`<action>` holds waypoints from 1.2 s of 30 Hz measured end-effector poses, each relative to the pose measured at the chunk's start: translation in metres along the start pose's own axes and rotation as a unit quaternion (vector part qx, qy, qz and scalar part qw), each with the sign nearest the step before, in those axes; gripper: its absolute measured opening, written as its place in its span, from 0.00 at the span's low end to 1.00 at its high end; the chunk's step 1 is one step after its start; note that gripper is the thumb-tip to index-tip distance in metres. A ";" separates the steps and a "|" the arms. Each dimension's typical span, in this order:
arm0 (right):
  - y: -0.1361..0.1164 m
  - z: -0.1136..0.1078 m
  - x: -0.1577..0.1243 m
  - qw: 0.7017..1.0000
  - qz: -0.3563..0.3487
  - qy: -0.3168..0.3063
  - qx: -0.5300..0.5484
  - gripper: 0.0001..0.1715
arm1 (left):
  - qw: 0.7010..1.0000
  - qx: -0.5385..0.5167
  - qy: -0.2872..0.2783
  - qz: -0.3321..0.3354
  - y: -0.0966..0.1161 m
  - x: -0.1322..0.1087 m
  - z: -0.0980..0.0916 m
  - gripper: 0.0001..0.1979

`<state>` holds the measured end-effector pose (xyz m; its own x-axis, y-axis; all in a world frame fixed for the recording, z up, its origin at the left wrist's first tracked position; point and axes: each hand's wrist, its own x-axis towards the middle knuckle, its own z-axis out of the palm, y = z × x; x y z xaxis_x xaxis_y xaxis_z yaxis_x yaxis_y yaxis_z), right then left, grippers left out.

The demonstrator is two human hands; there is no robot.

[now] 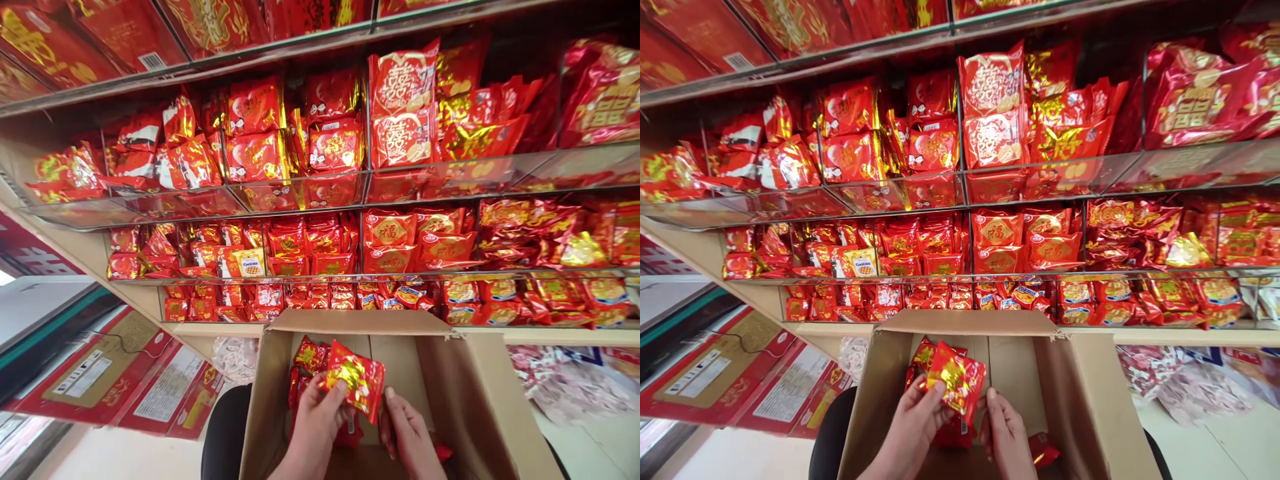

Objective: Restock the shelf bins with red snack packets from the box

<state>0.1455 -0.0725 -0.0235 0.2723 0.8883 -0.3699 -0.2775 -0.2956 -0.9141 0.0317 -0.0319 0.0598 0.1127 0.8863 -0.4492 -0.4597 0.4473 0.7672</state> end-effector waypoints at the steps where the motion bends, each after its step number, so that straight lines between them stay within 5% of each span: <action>1: 0.006 -0.001 0.002 1.000 0.013 0.000 -0.004 0.28 | 0.999 0.015 -0.006 0.032 0.011 0.000 0.003 0.19; 5: 0.025 -0.005 0.007 0.996 0.059 -0.024 -0.061 0.25 | 0.980 0.107 -0.048 0.164 0.052 0.008 0.015 0.29; 9: 0.029 -0.007 0.004 0.990 0.063 -0.080 -0.102 0.19 | 0.955 0.110 -0.088 0.262 0.088 0.030 0.036 0.12; 13: 0.030 -0.008 0.004 0.984 0.057 -0.100 -0.135 0.17 | 0.935 0.082 -0.112 0.325 0.130 0.056 0.078 0.06; 21: 0.033 -0.009 0.006 0.980 0.057 -0.119 -0.152 0.15 | 0.974 -0.011 -0.024 0.225 0.186 0.108 0.154 0.20; 30: 0.046 -0.010 0.013 0.978 0.044 -0.136 -0.153 0.16 | 0.979 -0.051 -0.065 0.188 0.202 0.150 0.174 0.21; 36: 0.048 -0.010 0.015 0.972 0.057 -0.140 -0.182 0.15 | 0.968 -0.082 -0.041 0.233 0.204 0.165 0.184 0.21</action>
<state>0.1459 -0.0771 -0.0747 -0.0162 0.8883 -0.4590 0.0661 -0.4571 -0.8870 0.1183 0.2278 0.2265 -0.0733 0.9969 -0.0286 -0.6104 -0.0222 0.7918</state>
